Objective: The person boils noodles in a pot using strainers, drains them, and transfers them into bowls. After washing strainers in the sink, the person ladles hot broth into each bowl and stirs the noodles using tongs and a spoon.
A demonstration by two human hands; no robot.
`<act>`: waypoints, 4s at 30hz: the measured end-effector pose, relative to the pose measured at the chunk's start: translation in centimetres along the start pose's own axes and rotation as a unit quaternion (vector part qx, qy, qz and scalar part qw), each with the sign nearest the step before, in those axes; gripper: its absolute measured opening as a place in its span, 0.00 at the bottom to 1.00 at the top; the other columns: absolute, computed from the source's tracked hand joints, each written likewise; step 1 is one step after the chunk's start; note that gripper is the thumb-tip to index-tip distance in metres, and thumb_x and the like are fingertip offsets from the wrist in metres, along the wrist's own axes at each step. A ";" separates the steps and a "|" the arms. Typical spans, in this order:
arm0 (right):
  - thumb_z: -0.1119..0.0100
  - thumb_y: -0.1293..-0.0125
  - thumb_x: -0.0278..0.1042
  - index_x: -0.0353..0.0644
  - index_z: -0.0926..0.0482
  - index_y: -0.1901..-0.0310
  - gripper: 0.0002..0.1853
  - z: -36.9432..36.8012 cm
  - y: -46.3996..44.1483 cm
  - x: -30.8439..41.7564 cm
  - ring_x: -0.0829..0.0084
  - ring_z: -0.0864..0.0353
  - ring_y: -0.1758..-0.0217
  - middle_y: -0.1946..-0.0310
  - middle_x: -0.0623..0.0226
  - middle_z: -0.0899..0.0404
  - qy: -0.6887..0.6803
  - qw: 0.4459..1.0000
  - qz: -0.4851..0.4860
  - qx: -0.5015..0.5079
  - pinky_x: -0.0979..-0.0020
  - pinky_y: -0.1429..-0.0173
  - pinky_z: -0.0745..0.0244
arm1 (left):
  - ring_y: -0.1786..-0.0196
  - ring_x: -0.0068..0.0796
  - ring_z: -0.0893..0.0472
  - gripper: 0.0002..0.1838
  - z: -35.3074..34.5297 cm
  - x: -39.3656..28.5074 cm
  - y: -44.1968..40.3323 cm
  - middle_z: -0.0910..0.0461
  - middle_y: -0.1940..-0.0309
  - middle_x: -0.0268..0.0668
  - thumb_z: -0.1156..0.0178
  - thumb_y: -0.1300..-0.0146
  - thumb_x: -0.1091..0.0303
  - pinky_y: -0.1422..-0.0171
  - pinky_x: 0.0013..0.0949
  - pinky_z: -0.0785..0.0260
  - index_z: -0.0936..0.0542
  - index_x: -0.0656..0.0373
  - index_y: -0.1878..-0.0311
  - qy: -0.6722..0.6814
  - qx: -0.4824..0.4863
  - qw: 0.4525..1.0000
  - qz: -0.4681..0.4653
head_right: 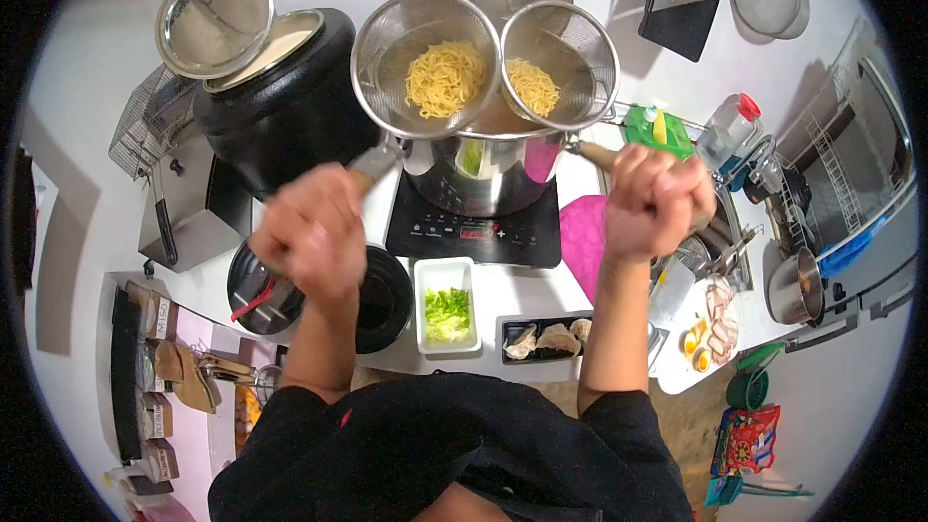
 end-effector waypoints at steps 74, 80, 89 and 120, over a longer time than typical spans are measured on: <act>0.39 0.64 0.35 0.46 0.20 0.84 0.05 -23.1 31.0 1.0 0.60 0.18 0.75 0.83 0.62 0.21 0.284 0.353 0.045 0.890 0.63 0.72 0.25 | 0.81 0.25 0.30 0.08 20.6 -19.6 11.8 0.36 0.87 0.27 0.45 0.64 0.64 0.75 0.28 0.37 0.35 0.51 0.84 -0.426 0.620 0.648 -0.119; 0.38 0.60 0.35 0.45 0.19 0.82 0.05 -24.3 31.8 0.9 0.62 0.17 0.73 0.80 0.62 0.19 0.324 0.302 0.064 0.894 0.64 0.71 0.24 | 0.81 0.26 0.28 0.08 19.3 -23.9 8.1 0.34 0.87 0.27 0.44 0.61 0.64 0.74 0.28 0.35 0.35 0.49 0.84 -0.447 0.580 0.674 -0.092; 0.41 0.68 0.30 0.38 0.31 0.84 0.09 -33.9 20.2 5.5 0.59 0.28 0.83 0.89 0.59 0.33 0.250 0.665 -0.009 0.704 0.64 0.75 0.33 | 0.85 0.19 0.40 0.08 24.5 -35.6 -3.4 0.39 0.87 0.24 0.52 0.44 0.70 0.74 0.24 0.44 0.34 0.51 0.78 -0.178 0.064 0.955 0.228; 0.37 0.58 0.20 0.40 0.51 0.42 0.42 -44.1 42.5 3.0 0.59 0.31 0.52 0.59 0.56 0.34 -0.044 0.823 -0.457 0.336 0.64 0.44 0.33 | 0.71 0.20 0.36 0.20 32.5 -31.4 12.0 0.41 0.78 0.27 0.49 0.35 0.46 0.59 0.20 0.41 0.35 0.55 0.63 -0.103 -0.112 0.894 0.423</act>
Point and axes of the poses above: each hand's wrist, its own y-axis away from the middle knuckle, its own z-axis out of the back of the hand, x = y × z, the point moved 5 cm from there along -y, towards the middle knuckle
